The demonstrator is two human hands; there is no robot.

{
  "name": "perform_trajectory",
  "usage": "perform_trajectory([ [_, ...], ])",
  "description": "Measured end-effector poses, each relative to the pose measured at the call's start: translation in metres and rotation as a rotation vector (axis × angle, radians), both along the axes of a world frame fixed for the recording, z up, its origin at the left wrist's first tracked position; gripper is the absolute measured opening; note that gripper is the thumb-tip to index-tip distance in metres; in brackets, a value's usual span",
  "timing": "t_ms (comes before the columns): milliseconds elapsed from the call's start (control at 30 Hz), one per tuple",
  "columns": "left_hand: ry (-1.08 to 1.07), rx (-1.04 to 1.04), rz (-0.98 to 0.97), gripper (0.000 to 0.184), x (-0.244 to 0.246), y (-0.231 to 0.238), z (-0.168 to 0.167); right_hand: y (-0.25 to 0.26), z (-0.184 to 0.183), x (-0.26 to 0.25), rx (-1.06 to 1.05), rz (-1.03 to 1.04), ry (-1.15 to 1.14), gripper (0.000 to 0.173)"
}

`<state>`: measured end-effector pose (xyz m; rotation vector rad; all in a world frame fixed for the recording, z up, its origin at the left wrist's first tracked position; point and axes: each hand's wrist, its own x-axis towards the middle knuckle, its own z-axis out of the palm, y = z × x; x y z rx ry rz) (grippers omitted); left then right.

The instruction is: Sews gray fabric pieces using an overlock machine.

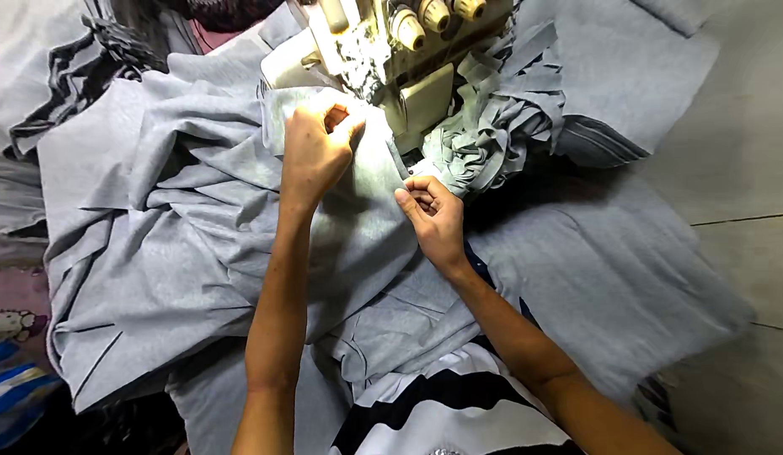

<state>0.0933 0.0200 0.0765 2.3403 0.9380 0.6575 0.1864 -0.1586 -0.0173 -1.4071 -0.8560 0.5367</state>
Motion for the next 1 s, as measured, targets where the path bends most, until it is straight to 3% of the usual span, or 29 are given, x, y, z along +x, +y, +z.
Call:
perform_trajectory([
  [467,0.037,-0.089,0.060,0.019,0.009,0.000,0.004,-0.002,-0.001,0.004,0.019,-0.013,-0.044,0.013],
  [700,-0.019,0.017,0.006,0.019,0.006,0.000,-0.002,-0.020,-0.005,0.003,-0.059,0.059,0.002,0.022],
  [1000,-0.048,0.148,0.054,0.018,0.011,-0.006,-0.012,-0.038,-0.023,0.002,-0.144,-0.002,-0.002,0.017],
])
